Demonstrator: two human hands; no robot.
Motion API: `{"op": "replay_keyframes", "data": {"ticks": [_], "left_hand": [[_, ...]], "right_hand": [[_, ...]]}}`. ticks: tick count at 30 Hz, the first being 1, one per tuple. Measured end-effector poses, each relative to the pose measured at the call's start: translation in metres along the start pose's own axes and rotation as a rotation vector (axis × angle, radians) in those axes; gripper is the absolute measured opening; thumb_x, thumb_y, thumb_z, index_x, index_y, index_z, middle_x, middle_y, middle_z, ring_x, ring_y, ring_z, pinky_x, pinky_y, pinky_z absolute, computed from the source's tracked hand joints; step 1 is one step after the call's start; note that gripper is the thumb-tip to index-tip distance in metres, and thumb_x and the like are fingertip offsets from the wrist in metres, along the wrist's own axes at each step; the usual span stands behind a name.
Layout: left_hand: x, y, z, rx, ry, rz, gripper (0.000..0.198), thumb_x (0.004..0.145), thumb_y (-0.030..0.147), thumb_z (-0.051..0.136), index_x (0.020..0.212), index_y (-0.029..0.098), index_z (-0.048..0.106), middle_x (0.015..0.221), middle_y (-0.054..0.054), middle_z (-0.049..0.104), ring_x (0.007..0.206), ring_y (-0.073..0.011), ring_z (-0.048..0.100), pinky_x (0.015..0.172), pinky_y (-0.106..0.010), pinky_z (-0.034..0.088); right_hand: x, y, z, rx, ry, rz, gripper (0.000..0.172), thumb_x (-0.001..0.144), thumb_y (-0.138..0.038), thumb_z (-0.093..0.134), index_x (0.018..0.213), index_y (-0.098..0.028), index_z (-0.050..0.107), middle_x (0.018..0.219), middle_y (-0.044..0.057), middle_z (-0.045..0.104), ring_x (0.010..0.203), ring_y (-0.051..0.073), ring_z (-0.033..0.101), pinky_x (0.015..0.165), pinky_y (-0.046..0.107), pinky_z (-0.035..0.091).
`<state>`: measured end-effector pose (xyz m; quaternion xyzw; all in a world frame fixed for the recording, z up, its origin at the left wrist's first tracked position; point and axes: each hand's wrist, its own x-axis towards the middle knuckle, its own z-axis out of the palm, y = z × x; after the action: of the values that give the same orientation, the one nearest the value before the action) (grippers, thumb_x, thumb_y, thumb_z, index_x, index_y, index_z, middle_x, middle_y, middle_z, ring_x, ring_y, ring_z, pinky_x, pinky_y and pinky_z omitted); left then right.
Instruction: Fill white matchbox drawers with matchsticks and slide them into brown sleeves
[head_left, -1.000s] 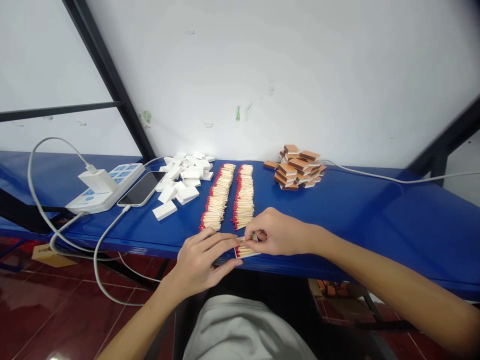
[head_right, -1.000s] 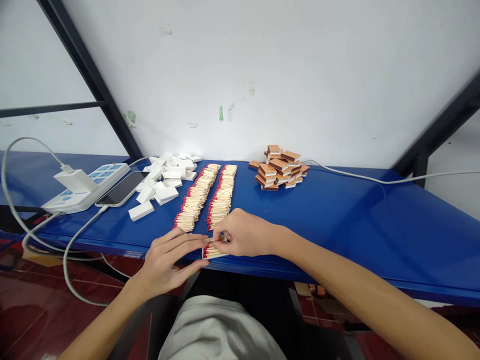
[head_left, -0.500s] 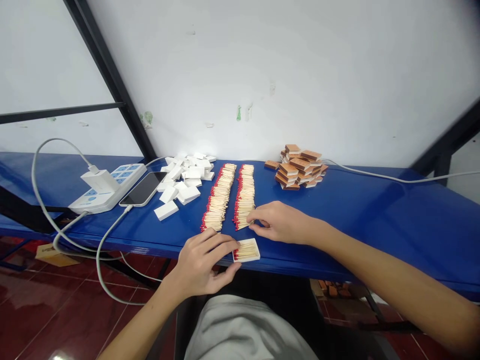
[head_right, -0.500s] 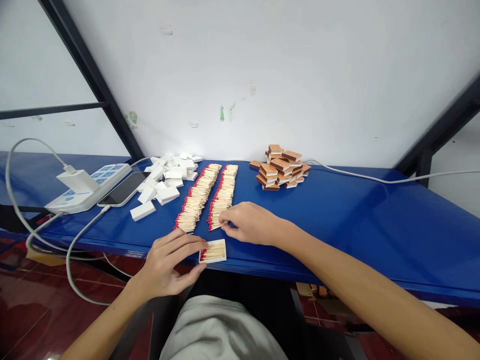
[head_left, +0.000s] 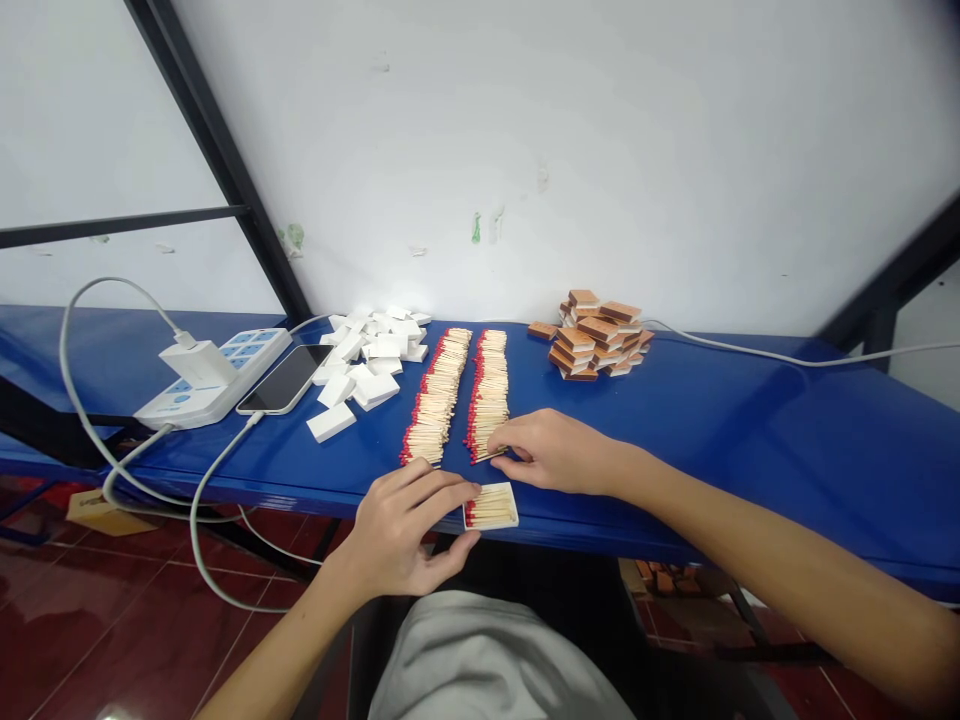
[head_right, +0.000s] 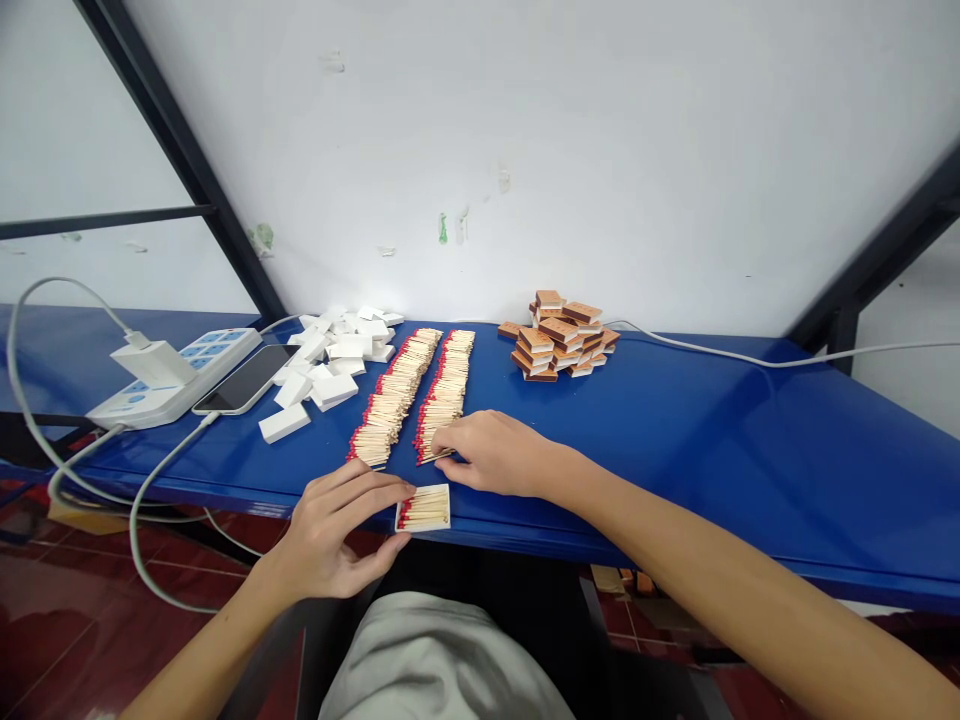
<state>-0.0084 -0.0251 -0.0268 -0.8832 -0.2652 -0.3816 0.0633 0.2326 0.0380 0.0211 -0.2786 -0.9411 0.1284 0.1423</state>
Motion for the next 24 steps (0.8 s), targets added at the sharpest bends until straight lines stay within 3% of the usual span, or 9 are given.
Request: {"op": "replay_keyframes", "data": {"ticks": [10,24], "left_hand": [[-0.0009,0.0006,0.001,-0.017,-0.002,0.001,0.03,0.08,0.022,0.07,0.11,0.019,0.066,0.098,-0.006,0.077,0.078,-0.0206,0.066,0.069,-0.034,0.052],[-0.0029,-0.0011,0.003,-0.026,-0.003,0.002,0.031,0.079,0.022,0.071,0.11,0.019,0.067,0.098,-0.006,0.076,0.077,-0.0202,0.065,0.068,-0.035,0.052]], "right_hand": [[0.0,-0.0027,-0.0021,0.04,0.007,-0.033,0.009,0.09,-0.013,0.061,0.092,-0.014,0.07,0.074,0.0,0.066,0.06,0.01,0.051,0.063,0.022,0.036],[0.0021,-0.0024,-0.0016,0.067,-0.033,-0.001,0.012,0.093,-0.015,0.06,0.093,-0.015,0.072,0.08,0.002,0.07,0.066,0.011,0.057,0.065,0.022,0.036]]}}
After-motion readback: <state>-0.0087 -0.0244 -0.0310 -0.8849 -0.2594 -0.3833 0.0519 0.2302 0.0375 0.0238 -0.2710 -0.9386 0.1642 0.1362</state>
